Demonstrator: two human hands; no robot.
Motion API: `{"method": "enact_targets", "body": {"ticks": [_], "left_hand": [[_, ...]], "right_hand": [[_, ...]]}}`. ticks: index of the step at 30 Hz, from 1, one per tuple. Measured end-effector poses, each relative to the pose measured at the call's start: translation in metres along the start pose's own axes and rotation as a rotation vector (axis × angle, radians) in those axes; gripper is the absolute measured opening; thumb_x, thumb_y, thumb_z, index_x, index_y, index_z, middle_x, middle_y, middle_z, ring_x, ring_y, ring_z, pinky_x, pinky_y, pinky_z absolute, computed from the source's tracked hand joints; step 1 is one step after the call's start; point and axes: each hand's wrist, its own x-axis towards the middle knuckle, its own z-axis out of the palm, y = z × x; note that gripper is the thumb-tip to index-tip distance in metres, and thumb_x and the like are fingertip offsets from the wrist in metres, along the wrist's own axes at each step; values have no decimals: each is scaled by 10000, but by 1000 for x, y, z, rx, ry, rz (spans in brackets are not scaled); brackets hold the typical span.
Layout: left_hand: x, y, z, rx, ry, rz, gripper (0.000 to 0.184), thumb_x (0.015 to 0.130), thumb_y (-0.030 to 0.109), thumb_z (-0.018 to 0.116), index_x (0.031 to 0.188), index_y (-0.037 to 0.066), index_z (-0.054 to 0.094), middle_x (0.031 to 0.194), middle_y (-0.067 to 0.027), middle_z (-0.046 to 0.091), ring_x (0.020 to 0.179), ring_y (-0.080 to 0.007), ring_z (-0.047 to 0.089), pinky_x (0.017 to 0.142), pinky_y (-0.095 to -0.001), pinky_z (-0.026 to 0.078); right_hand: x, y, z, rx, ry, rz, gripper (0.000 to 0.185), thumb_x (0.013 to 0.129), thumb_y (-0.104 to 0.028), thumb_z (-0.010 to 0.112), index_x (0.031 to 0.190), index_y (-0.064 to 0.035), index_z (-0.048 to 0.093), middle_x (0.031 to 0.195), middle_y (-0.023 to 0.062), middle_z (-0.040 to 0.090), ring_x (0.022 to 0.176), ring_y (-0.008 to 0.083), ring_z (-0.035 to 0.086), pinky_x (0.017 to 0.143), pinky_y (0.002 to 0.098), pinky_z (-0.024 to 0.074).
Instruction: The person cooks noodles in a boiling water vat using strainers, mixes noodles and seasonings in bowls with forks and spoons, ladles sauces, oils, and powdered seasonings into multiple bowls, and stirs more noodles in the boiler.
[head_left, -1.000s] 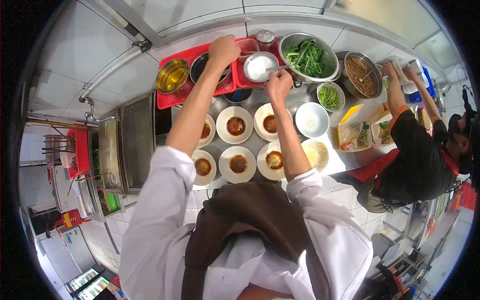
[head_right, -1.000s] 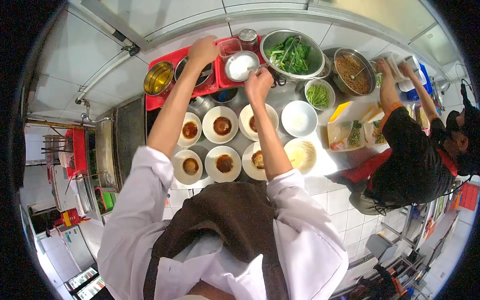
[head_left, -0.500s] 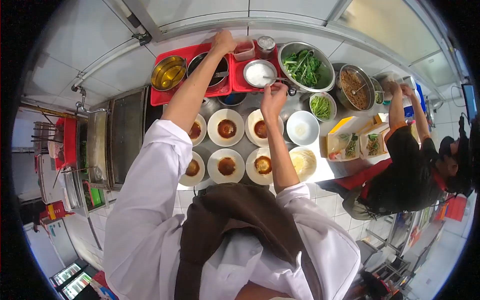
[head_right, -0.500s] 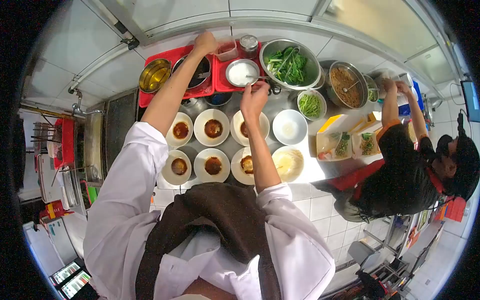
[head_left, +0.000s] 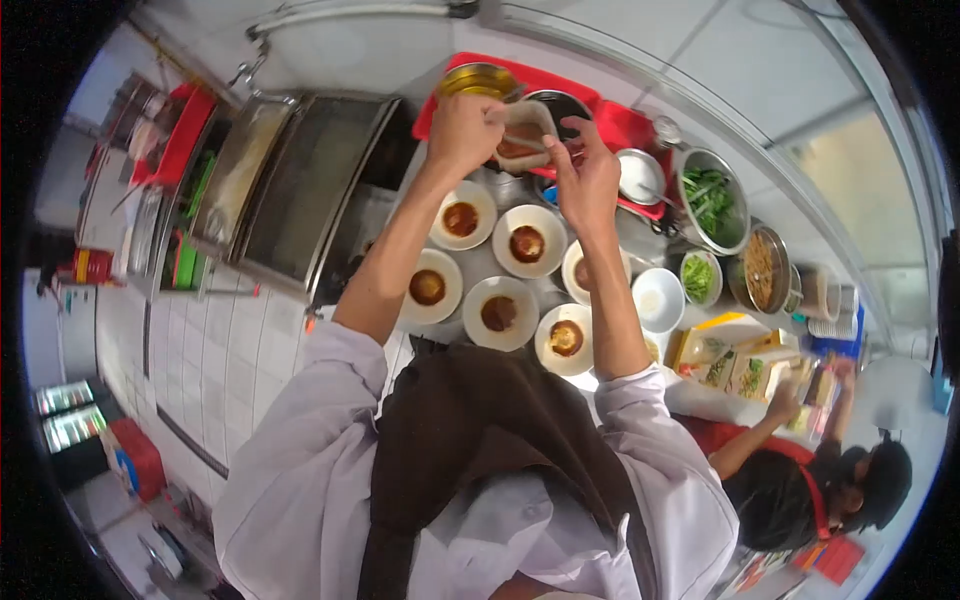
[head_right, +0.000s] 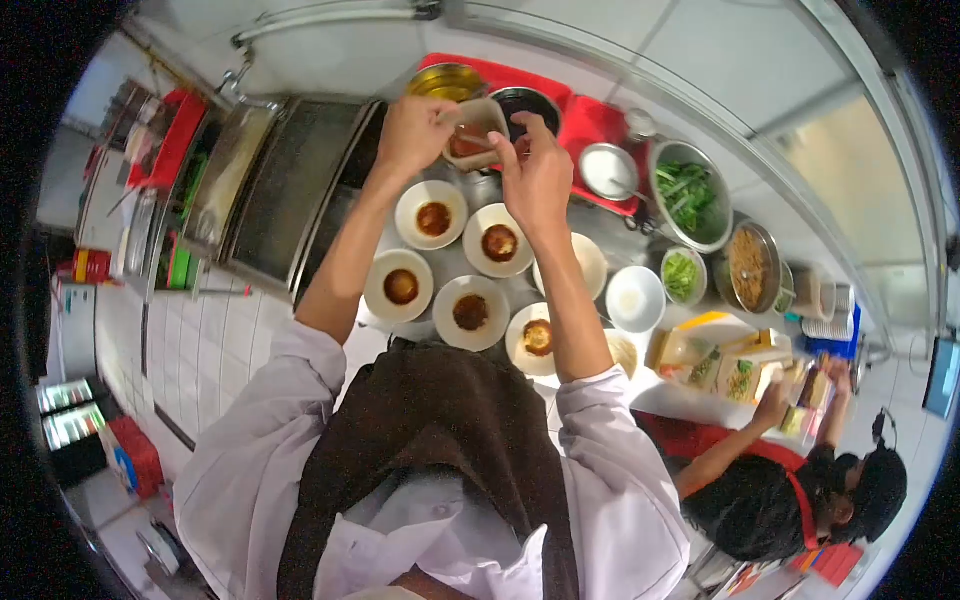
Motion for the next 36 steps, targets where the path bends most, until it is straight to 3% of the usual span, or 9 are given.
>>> {"method": "enact_targets", "body": {"ticks": [2,7,10,18,24,26,30,34,36], "left_hand": [[-33,-29,-13,-4,66,-30,192,729,146,631,892,83,713,647,-148,629,598,-271,638,575,-348,486],[-96,-73,-40,21,147,-175,257,676,56,627,919,77,706,639,-154,628,598,-285,634,593,-356,489],[-120,-97,-38,55,152,-229,261,674,51,624,923,62,701,681,-174,638,647,-312,644,629,-379,503],[-146,-135,-10,170,164,-207,275,666,49,641,938,44,682,762,-215,640,736,-368,641,688,-426,512],[-144,-142,17,217,112,-223,262,676,49,614,928,60,686,772,-225,644,734,-387,637,701,-453,513],[-142,-146,26,242,101,-197,264,677,51,611,930,65,686,771,-226,644,731,-387,638,699,-454,514],[-137,-167,31,250,154,-227,253,673,58,607,913,71,684,764,-215,646,734,-384,639,703,-455,517],[-137,-180,13,362,200,-210,250,666,65,615,900,68,702,726,-208,641,677,-354,648,624,-414,525],[-138,-182,4,417,242,-230,238,669,65,614,890,64,702,720,-208,640,673,-344,651,626,-407,527]], "right_hand": [[-9,6,31,-228,-78,-231,286,795,-174,671,1019,-18,585,703,182,624,628,343,624,560,400,471],[-48,-5,91,-501,-361,-328,234,668,-161,702,863,-47,639,747,174,620,672,343,630,577,426,501],[-61,15,126,-650,-538,-347,137,711,-95,622,800,6,649,776,223,619,673,341,650,603,413,530],[-81,41,147,-756,-495,-480,124,716,-64,584,812,4,624,834,233,622,717,320,660,618,381,536],[-87,91,147,-548,-647,-434,103,729,-62,599,807,5,606,759,217,626,758,344,650,664,428,513],[-84,103,143,-277,-707,-188,91,733,-50,614,801,11,613,756,219,632,780,381,636,669,459,490],[-73,130,115,15,-586,105,80,723,-3,616,797,29,612,732,203,629,719,310,646,632,405,478],[-69,149,94,83,-491,79,82,724,33,573,801,35,600,712,202,629,687,309,638,621,385,471],[-78,157,93,-43,-518,-86,146,721,36,569,862,14,597,755,203,624,720,343,632,647,400,483]]}}
